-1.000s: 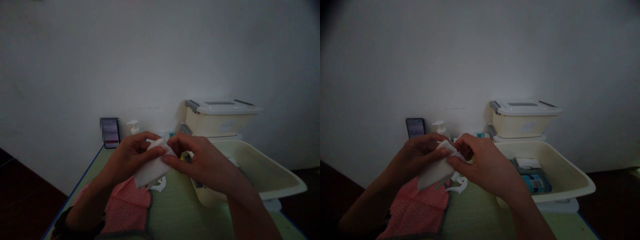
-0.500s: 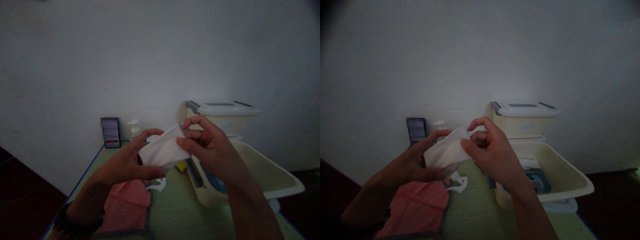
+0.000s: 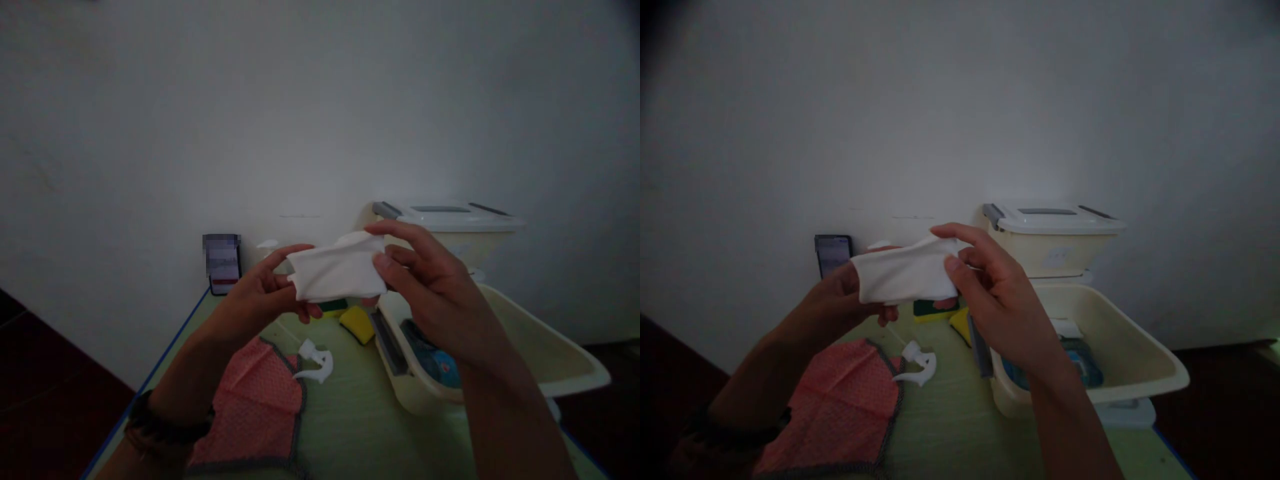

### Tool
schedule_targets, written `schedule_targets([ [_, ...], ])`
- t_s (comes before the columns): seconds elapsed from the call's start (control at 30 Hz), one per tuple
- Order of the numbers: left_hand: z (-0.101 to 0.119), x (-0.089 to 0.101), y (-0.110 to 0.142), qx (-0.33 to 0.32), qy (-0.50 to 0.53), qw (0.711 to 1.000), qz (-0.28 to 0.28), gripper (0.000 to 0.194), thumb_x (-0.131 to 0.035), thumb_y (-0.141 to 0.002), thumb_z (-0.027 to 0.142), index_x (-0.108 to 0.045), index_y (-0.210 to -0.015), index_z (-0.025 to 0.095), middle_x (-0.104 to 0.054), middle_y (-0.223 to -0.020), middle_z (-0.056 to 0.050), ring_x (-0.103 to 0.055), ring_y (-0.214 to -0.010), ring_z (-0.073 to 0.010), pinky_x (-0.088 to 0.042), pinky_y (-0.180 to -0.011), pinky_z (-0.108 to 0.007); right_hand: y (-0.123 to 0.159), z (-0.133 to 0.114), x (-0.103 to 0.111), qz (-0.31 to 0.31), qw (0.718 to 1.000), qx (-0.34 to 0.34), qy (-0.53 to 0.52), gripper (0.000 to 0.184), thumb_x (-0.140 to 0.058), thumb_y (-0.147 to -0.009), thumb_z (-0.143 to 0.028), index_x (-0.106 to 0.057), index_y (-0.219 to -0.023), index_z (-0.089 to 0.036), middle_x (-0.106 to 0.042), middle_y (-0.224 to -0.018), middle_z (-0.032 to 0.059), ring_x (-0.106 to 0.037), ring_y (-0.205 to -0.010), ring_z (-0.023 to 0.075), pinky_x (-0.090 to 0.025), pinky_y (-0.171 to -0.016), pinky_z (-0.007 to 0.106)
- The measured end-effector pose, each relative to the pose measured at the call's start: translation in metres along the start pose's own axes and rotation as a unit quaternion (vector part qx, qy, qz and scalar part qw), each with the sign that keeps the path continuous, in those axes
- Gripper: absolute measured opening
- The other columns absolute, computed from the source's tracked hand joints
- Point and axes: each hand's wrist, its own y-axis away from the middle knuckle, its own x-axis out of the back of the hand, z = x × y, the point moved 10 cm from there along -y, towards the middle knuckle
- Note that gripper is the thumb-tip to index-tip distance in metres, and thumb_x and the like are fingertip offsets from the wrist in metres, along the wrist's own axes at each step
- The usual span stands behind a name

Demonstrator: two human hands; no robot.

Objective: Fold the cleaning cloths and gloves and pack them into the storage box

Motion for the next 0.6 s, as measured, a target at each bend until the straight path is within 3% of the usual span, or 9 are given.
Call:
schedule_targets([
  [0.23, 0.001, 0.006, 0.001, -0.001, 0.056, 0.998, 0.015, 0.044, -0.074, -0.072, 0.021, -0.051, -0.109, 0.019, -0.074, -0.071, -0.004, -0.072, -0.063, -0.0189, -0.057, -0.055, -0.022, 0.000, 0.001, 0.002, 0.015, 0.998, -0.001, 0.063, 0.028, -0.052, -0.089, -0.024, -0.052, -0.116, -0.030, -0.053, -0.073, -0.0034, -0.056, -0.062, 0.0110, -0.047, -0.053, 0.022],
  [0.43, -0.009, 0.009, 0.000, 0.056, 0.092, 0.994, 0.034, 0.033, -0.067, -0.073, 0.017, -0.059, -0.105, 0.020, -0.074, -0.079, -0.004, -0.073, -0.065, -0.0200, -0.058, -0.058, -0.023, 0.001, -0.004, 0.003, 0.025, 0.986, 0.021, 0.163, 0.033, -0.058, -0.085, -0.024, -0.052, -0.117, -0.028, -0.053, -0.074, -0.0037, -0.054, -0.056, 0.0092, -0.043, -0.051, 0.022],
  [0.53, -0.016, 0.009, -0.002, 0.093, 0.127, 0.987, 0.032, 0.027, -0.065, -0.074, 0.028, -0.063, -0.099, 0.019, -0.075, -0.079, -0.006, -0.073, -0.064, -0.0221, -0.059, -0.060, -0.027, 0.001, -0.005, 0.004, 0.032, 0.981, 0.022, 0.192, 0.037, -0.061, -0.082, -0.023, -0.053, -0.117, -0.027, -0.055, -0.077, -0.0033, -0.056, -0.057, 0.0093, -0.046, -0.054, 0.022],
  [0.6, -0.019, 0.010, 0.000, 0.110, 0.135, 0.984, 0.035, 0.035, -0.063, -0.074, 0.043, -0.065, -0.098, 0.018, -0.074, -0.083, -0.008, -0.073, -0.069, -0.0248, -0.059, -0.066, -0.034, 0.000, -0.006, 0.003, 0.034, 0.978, 0.019, 0.205, 0.037, -0.062, -0.081, -0.023, -0.053, -0.116, -0.026, -0.056, -0.075, -0.0036, -0.058, -0.059, 0.0100, -0.048, -0.056, 0.023],
])
